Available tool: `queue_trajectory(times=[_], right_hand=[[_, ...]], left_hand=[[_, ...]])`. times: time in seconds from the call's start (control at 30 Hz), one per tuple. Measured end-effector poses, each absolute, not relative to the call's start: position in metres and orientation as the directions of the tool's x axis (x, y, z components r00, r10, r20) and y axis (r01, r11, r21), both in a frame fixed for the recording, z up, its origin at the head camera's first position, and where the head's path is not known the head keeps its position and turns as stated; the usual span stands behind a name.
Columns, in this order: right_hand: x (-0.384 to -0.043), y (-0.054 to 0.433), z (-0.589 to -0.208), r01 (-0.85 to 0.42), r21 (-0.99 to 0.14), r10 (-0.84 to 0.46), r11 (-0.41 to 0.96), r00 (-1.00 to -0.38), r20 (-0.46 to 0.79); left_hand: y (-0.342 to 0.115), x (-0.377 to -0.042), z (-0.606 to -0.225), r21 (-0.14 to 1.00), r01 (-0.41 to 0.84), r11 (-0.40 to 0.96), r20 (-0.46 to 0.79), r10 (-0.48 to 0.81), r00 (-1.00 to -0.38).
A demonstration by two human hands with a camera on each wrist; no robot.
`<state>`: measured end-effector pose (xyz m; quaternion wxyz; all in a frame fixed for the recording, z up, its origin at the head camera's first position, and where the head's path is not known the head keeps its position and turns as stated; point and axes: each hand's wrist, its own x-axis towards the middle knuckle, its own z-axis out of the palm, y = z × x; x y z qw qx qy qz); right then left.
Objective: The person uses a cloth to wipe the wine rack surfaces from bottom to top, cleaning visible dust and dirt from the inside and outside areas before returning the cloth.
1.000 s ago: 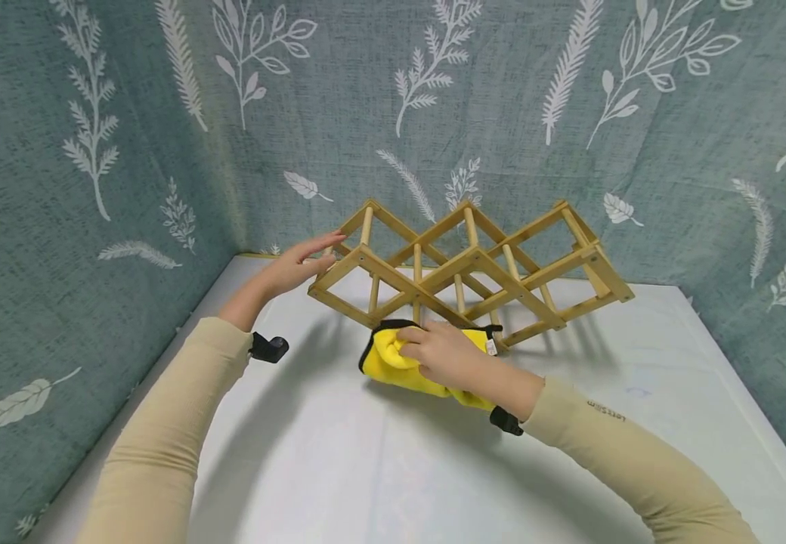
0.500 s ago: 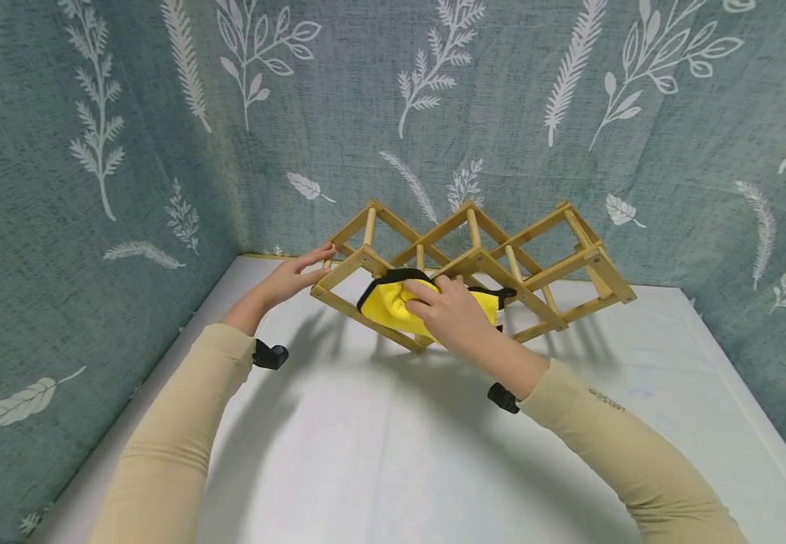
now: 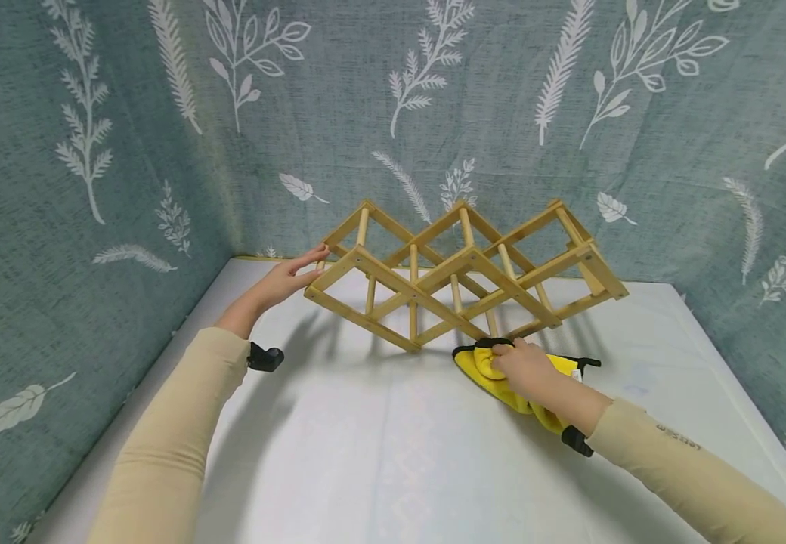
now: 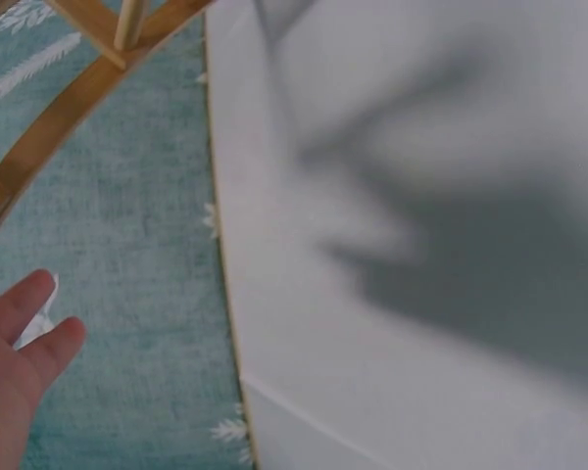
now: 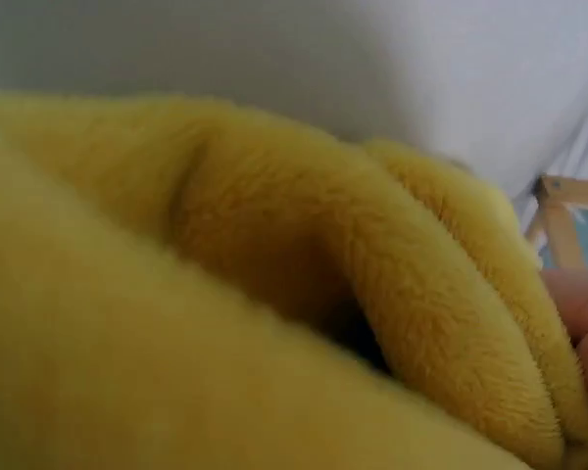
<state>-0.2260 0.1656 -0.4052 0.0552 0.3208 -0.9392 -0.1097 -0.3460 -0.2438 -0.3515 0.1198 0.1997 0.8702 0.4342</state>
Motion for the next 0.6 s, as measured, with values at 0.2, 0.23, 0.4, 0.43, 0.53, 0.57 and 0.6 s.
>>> queue_trajectory(times=[0.2,0.23,0.4,0.43,0.53,0.57,0.6], right_hand=[[-0.219,0.158,-0.352,-0.737,0.177,-0.739,0.653,-0.567,0.365],[-0.219,0.155,-0.340,-0.752,0.190,-0.735,0.632,-0.502,0.456],[-0.229,0.153,-0.305,-0.711,0.241,-0.647,0.661,-0.376,0.663],[-0.231,0.156,-0.305,-0.697,0.245,-0.638,0.674,-0.383,0.668],[-0.236,0.170,-0.317,-0.663,0.249,-0.628,0.706,-0.424,0.652],[-0.236,0.176,-0.322,-0.652,0.251,-0.626,0.716,-0.440,0.644],[-0.234,0.182,-0.328,-0.640,0.254,-0.625,0.725,-0.457,0.633]], left_hand=[[-0.244,-0.345,-0.351,0.803,0.261,0.536,-0.016,0.458,-0.889],[-0.243,-0.346,-0.351,0.805,0.260,0.533,-0.013,0.454,-0.891],[-0.241,-0.345,-0.350,0.807,0.257,0.532,-0.010,0.447,-0.894],[-0.241,-0.345,-0.349,0.807,0.254,0.533,-0.014,0.448,-0.894],[-0.239,-0.345,-0.349,0.816,0.244,0.524,-0.027,0.456,-0.890],[-0.239,-0.345,-0.349,0.819,0.240,0.520,-0.032,0.460,-0.887],[-0.238,-0.346,-0.349,0.825,0.236,0.513,-0.037,0.466,-0.884]])
